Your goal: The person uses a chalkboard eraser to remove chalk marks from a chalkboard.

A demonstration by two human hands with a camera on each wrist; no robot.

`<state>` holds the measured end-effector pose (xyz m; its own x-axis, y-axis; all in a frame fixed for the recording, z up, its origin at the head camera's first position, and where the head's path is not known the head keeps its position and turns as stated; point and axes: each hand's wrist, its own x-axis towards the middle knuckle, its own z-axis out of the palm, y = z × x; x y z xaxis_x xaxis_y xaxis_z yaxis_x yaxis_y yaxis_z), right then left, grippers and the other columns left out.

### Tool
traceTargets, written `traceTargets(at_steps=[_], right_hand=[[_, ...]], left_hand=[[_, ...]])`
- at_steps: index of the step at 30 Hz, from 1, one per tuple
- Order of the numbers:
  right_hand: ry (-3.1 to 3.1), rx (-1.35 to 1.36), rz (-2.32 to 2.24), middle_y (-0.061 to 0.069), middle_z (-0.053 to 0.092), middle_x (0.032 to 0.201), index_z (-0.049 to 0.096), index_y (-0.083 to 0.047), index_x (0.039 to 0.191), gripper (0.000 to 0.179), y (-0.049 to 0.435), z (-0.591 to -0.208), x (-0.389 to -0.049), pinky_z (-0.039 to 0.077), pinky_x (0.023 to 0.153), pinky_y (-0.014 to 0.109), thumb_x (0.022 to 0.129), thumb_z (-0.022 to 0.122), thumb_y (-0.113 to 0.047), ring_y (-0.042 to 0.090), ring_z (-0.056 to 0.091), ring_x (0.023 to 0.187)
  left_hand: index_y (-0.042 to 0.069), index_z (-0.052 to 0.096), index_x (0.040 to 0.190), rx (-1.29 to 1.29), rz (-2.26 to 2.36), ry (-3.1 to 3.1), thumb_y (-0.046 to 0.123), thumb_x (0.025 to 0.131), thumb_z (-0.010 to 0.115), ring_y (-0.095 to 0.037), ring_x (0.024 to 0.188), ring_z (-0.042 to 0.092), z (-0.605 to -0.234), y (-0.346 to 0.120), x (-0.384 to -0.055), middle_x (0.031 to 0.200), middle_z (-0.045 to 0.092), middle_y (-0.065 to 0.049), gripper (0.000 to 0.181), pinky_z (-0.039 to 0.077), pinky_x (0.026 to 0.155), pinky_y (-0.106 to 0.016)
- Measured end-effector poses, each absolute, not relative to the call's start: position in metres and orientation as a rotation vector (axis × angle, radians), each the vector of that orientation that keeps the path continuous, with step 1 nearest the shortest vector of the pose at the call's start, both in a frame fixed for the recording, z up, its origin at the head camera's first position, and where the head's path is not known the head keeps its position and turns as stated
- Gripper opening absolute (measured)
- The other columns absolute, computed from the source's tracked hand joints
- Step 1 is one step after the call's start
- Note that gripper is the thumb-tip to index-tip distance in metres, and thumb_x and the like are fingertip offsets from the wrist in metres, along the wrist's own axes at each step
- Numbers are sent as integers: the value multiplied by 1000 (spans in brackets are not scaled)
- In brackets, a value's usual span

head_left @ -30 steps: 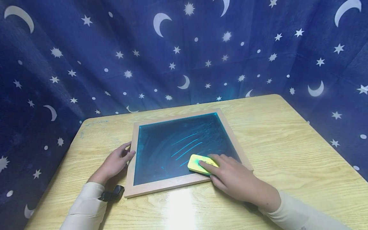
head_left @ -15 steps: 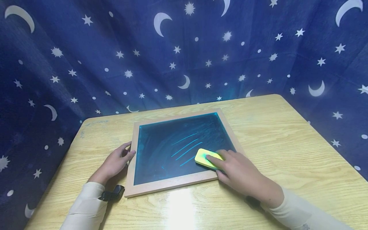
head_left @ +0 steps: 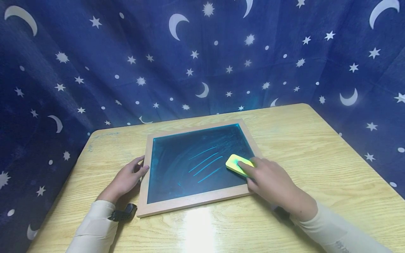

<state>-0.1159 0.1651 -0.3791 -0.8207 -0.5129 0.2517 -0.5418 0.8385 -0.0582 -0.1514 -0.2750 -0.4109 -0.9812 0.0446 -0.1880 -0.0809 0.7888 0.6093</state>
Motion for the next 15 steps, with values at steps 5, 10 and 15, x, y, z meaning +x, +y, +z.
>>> traceTargets(at_steps=[5,10,15], right_hand=[[-2827,765,164,3,52,78,66,-16,133,54,170,-376,-119,27,49,25,79,65,-12,15,36,56],[-2850,729,126,7,56,83,66,-16,133,54,174,-375,-121,27,48,26,80,63,-13,17,37,57],[-2866,718,150,8,57,85,65,-16,134,53,174,-374,-121,28,48,26,81,62,-13,17,37,57]], left_hand=[[5,28,157,-24,981,2772,46,106,44,-40,117,62,-411,-276,-151,131,60,-27,68,49,98,-58],[4,27,157,-26,980,2767,47,106,44,-41,118,61,-411,-276,-150,133,59,-28,69,49,98,-58],[4,28,157,-23,978,2772,47,106,44,-43,119,61,-411,-275,-150,134,58,-29,69,50,97,-58]])
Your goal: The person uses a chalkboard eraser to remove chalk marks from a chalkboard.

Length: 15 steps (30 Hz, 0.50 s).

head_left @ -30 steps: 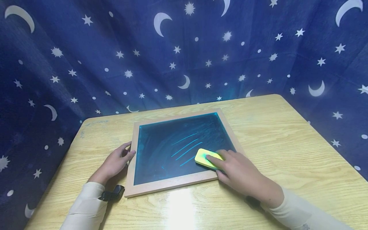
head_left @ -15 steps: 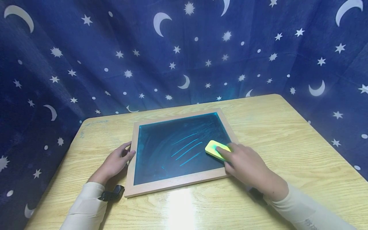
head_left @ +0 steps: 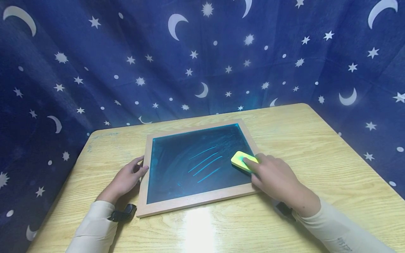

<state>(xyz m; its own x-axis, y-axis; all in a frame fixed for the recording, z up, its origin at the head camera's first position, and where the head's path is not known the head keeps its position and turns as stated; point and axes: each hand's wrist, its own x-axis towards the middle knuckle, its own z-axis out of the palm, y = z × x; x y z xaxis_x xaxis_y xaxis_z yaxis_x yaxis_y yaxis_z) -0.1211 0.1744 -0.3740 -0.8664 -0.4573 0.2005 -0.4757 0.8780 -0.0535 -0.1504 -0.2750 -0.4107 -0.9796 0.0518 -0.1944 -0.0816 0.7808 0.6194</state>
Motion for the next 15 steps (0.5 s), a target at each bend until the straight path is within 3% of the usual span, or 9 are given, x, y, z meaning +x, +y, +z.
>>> traceTargets(at_steps=[15], right_hand=[[-2811,816,219,9,58,91,64,-16,136,50,158,-379,-118,33,56,26,86,61,-12,15,39,65]], left_hand=[[5,29,157,-16,976,2784,49,105,44,-38,114,64,-412,-276,-151,130,61,-26,70,51,96,-57]])
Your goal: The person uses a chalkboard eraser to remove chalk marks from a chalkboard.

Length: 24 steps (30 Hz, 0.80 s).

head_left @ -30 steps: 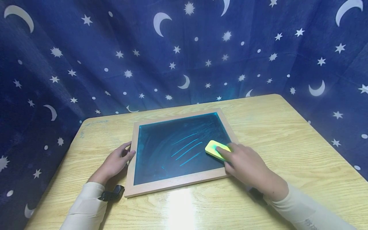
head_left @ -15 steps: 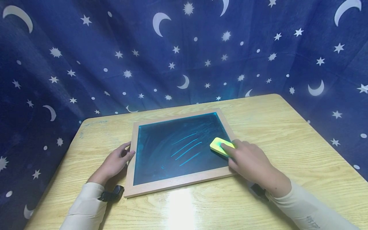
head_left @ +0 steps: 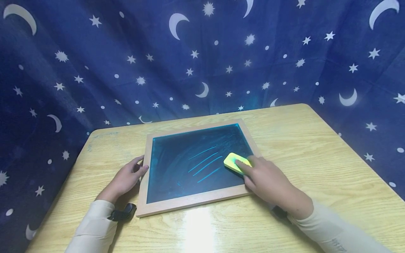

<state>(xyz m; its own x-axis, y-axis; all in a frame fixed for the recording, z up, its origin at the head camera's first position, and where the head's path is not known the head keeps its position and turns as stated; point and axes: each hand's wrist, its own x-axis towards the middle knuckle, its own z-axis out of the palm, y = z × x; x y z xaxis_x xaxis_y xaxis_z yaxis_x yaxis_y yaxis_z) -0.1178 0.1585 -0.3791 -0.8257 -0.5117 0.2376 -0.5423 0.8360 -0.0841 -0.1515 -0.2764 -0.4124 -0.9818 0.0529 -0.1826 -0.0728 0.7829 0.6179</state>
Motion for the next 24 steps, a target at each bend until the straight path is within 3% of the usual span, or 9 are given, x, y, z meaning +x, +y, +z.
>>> traceTargets(at_steps=[11,24], right_hand=[[-2763,954,178,13,64,112,62,-18,138,48,136,-382,-111,49,70,37,91,59,-15,19,53,77],[-2751,1064,209,9,62,114,59,-20,140,47,113,-382,-101,48,71,37,93,59,-18,19,53,80]], left_hand=[[4,27,157,-24,987,2773,49,105,44,-40,117,62,-412,-277,-152,132,60,-27,70,50,97,-58],[4,28,157,-4,993,2778,48,105,44,-37,113,64,-412,-277,-151,131,61,-27,70,56,88,-48]])
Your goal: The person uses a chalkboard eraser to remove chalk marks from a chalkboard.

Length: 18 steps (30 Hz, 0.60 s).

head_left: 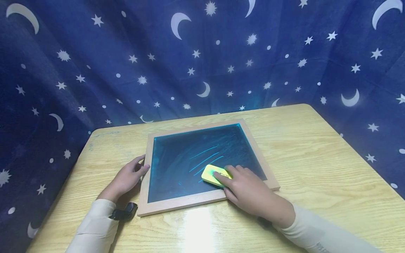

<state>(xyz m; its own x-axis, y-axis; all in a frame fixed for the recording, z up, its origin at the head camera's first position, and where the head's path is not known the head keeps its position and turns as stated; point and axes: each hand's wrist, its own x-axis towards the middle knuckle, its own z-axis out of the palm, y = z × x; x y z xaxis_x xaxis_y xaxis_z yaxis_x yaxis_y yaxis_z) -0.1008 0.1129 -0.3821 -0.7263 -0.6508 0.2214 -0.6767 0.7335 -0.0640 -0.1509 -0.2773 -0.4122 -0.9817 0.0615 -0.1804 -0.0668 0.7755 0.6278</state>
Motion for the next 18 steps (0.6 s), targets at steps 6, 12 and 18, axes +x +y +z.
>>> traceTargets(at_steps=[6,12,18], right_hand=[[-2743,1132,206,8,63,116,57,-22,142,47,104,-382,-97,47,73,36,95,59,-20,19,55,84],[-2749,1185,207,9,62,121,54,-23,145,47,95,-383,-93,49,75,37,98,58,-24,20,58,90],[-2756,1215,199,8,62,121,53,-27,146,47,90,-386,-91,48,74,35,99,57,-26,19,57,92]], left_hand=[[4,28,157,-3,998,2777,48,105,45,-33,109,65,-412,-277,-151,127,63,-25,70,56,86,-46],[6,28,157,-11,998,2780,50,105,44,-35,112,65,-414,-278,-153,129,62,-25,70,55,90,-49],[6,28,157,-17,991,2781,49,105,44,-35,111,65,-413,-278,-153,129,62,-25,70,55,90,-49]])
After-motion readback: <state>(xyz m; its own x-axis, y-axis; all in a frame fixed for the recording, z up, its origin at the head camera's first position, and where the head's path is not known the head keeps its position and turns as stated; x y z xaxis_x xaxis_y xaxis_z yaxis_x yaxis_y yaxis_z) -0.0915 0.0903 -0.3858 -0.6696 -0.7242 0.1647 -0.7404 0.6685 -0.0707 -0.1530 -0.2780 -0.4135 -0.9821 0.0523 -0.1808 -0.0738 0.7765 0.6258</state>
